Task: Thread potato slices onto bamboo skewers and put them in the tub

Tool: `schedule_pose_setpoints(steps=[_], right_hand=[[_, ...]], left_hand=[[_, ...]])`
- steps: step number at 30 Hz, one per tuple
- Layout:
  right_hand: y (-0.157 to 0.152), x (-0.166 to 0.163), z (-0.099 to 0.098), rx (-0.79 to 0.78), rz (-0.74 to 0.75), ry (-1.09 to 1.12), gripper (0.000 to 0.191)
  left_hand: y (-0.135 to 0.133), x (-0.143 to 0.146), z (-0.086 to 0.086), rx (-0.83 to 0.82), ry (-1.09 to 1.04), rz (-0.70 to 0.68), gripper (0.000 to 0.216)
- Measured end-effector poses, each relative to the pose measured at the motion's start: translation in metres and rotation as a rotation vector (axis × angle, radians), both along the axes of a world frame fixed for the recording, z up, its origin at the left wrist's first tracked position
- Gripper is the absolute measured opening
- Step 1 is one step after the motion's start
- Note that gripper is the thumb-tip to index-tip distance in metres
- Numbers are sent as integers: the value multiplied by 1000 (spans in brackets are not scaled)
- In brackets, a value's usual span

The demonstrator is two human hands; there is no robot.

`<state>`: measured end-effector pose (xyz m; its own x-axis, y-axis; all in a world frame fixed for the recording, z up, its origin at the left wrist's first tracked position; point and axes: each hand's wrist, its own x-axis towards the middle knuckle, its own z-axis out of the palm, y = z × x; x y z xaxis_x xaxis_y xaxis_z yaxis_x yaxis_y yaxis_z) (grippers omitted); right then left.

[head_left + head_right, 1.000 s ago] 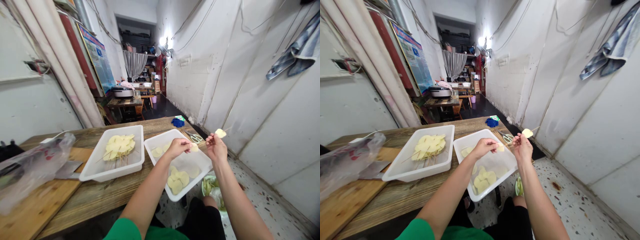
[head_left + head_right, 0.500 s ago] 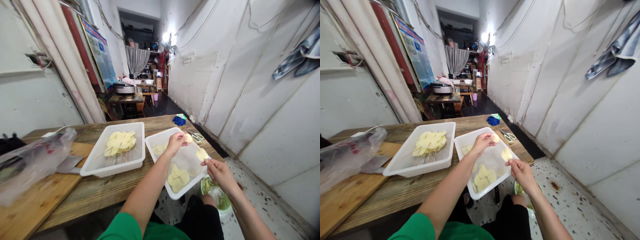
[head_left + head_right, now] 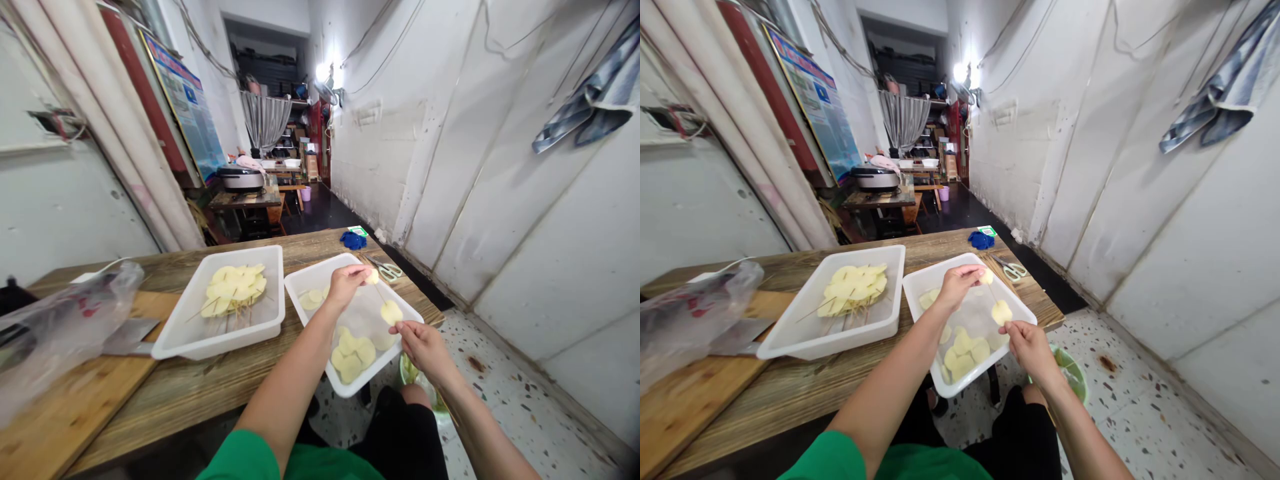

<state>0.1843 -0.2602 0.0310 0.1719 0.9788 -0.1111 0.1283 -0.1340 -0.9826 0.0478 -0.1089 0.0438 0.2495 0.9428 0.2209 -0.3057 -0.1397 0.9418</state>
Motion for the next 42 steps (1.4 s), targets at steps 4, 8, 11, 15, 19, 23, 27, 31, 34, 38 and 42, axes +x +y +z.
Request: schedule_pose_setpoints(steps=[4,8,11,15,19,23,27,31,34,38,42], right_hand=[[0,1,-1,4,0,-1,46],[0,2,0,-16,-11,3,45],[-1,2,0,-33,-15,8,45],[-1,3,0,-42,-24,5,44],[2,3,-2,-8,-32,-18,44],[5,1,-4,31,-35,-69,41],[7,2,-7,79,-50,-154,40],[8,3,-11,125,-62,-230,40],[9,3,-12,139,-67,-254,41],[12,3,-12,148,-72,-282,41],[13,3,-11,153,-92,-282,40]], left_hand=[[2,1,-3,50,18,14,28],[6,3,-9,117,71,48,23],[7,2,-11,200,141,61,19],[4,2,-10,294,219,75,16],[0,4,-8,297,232,65,16],[-2,5,-7,302,223,47,17],[1,4,-10,279,224,23,18],[4,3,-12,249,218,-10,19],[3,3,-11,248,203,2,19],[-3,6,-9,256,229,-27,18],[-7,10,-10,244,232,-59,19]])
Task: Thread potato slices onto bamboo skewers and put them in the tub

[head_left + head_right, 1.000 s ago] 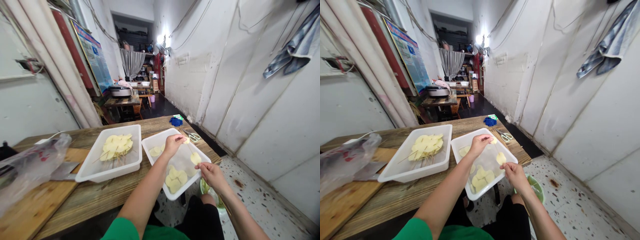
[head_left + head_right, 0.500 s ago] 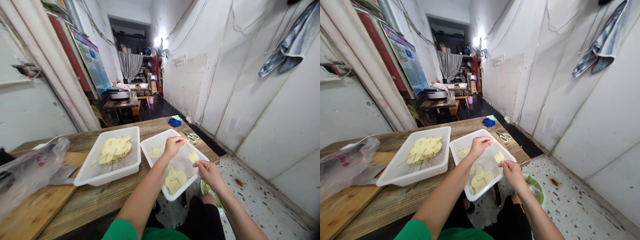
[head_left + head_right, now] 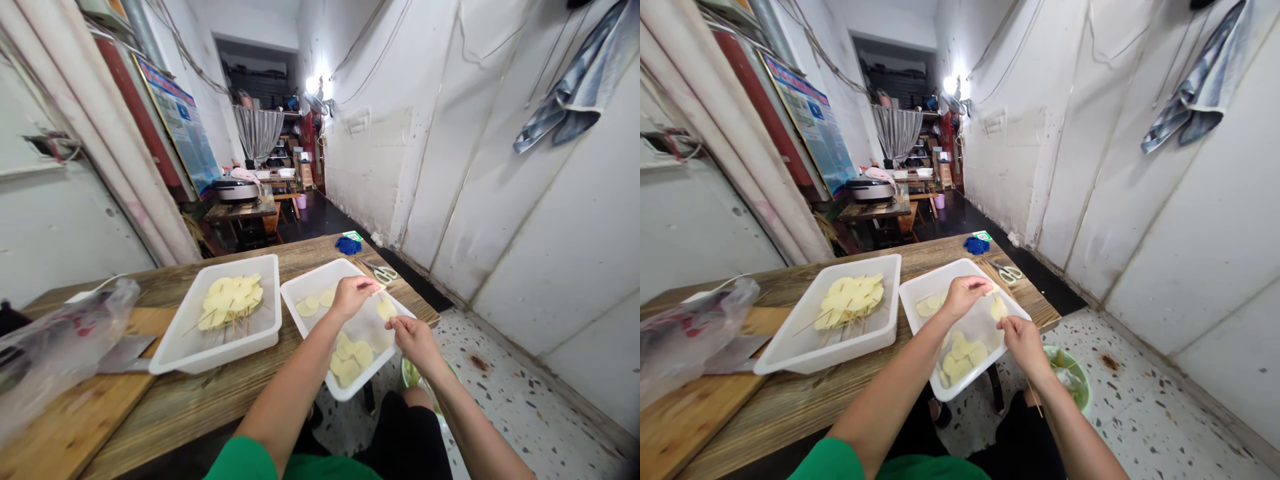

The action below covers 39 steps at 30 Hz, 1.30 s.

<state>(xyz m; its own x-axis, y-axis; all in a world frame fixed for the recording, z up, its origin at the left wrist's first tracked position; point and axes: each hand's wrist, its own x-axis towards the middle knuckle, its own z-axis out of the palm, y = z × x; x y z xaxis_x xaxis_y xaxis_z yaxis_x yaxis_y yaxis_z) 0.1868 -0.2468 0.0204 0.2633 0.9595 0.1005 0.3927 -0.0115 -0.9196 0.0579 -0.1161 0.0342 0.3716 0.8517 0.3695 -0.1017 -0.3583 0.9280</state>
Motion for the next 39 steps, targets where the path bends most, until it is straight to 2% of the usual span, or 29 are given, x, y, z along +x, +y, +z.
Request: schedule_pose_setpoints(steps=[5,9,13,16,21,25,28,30,33,36,39], right_hand=[[-1,-1,-1,27,8,18,42],[-3,1,-2,18,16,29,42],[-6,4,2,-11,66,76,45],[-5,4,6,-15,63,104,48],[-4,-1,10,-40,58,180,46],[-4,-2,16,-136,111,500,44],[-4,1,21,-171,190,765,35],[-3,1,23,-159,202,814,31],[-4,-3,21,-144,134,644,38],[-5,-6,16,-66,31,235,41],[-6,-6,12,68,-18,-182,37]], left_hand=[[0,0,1,-242,-124,49,23],[0,-4,4,-443,-173,24,27],[-1,-7,8,-543,-192,-90,32],[-3,-6,9,-537,-164,-118,35],[-4,-4,6,-300,-79,-32,22],[-9,-1,7,39,99,129,7],[-18,2,10,321,173,251,7],[-22,4,12,397,196,295,11],[-22,6,10,332,200,333,12],[-14,8,5,168,133,322,8],[-7,10,0,-61,4,239,8]])
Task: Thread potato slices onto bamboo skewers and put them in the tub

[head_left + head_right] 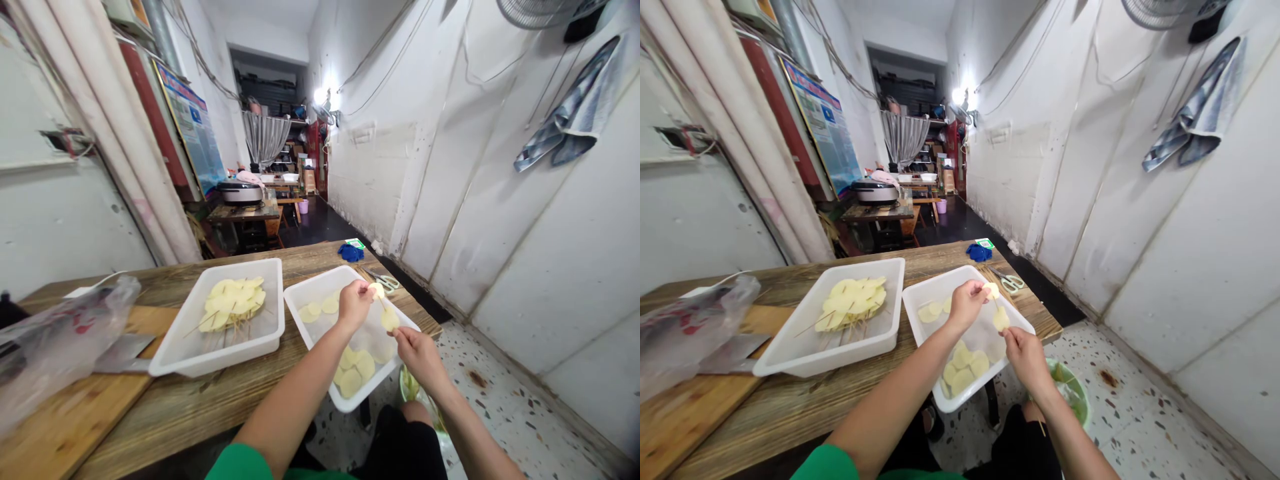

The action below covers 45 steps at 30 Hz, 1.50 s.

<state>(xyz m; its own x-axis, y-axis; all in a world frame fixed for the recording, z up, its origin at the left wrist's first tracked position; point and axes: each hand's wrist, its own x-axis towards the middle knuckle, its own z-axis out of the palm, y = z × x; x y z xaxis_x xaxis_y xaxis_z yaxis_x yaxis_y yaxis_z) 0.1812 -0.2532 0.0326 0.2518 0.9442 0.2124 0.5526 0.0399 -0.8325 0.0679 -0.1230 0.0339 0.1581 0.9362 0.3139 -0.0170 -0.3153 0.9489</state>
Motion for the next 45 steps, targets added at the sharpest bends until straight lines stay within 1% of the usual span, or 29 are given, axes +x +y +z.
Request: schedule_pose_setpoints(steps=[2,3,5,7,9,10,11,13,15,19,21,22,24,27,32,35,39,42,45], right_hand=[[-1,0,-1,30,-23,-193,36],[-1,-1,-2,24,-37,-261,35],[-2,-2,-2,8,-65,-327,34],[-2,-5,-2,12,-59,-255,35],[-2,-6,-2,-2,-21,-42,38],[-2,-7,-2,-34,-4,99,41],[-3,-7,-2,-78,14,244,44],[-4,-7,-1,-163,43,476,51],[-5,-8,0,-196,61,588,57],[-8,-6,3,-184,75,598,58],[-9,-4,4,-186,88,575,57],[-10,-3,5,-189,93,564,56],[-11,1,5,-197,97,542,55],[-11,4,3,-183,89,480,53],[-8,7,-8,-87,67,288,50],[-7,8,-10,-24,65,138,45],[-10,11,-5,46,80,1,38],[-12,14,-4,42,111,19,38],[-13,18,-9,-54,166,207,41]], left_hand=[[1,1,-1,-67,-36,-25,7],[-1,0,0,-46,-5,-9,6],[-5,-1,3,85,126,60,6],[-10,-3,7,252,245,107,11],[-14,-4,10,348,280,103,14],[-14,-4,10,351,269,98,14],[-13,-4,10,331,246,104,13],[-7,-4,7,238,171,137,9],[-1,-3,4,102,58,134,8],[7,-3,3,-231,-252,-23,14],[7,-5,5,-347,-344,-89,20],[6,-7,7,-378,-361,-113,23],[5,-10,10,-402,-359,-148,27],[4,-11,11,-394,-338,-161,30],[3,-10,13,-435,-352,-97,29],[0,-13,17,-498,-396,-170,25],[1,-19,23,-600,-395,-238,16],[4,-22,24,-673,-375,-284,11],[6,-22,21,-711,-369,-340,9]])
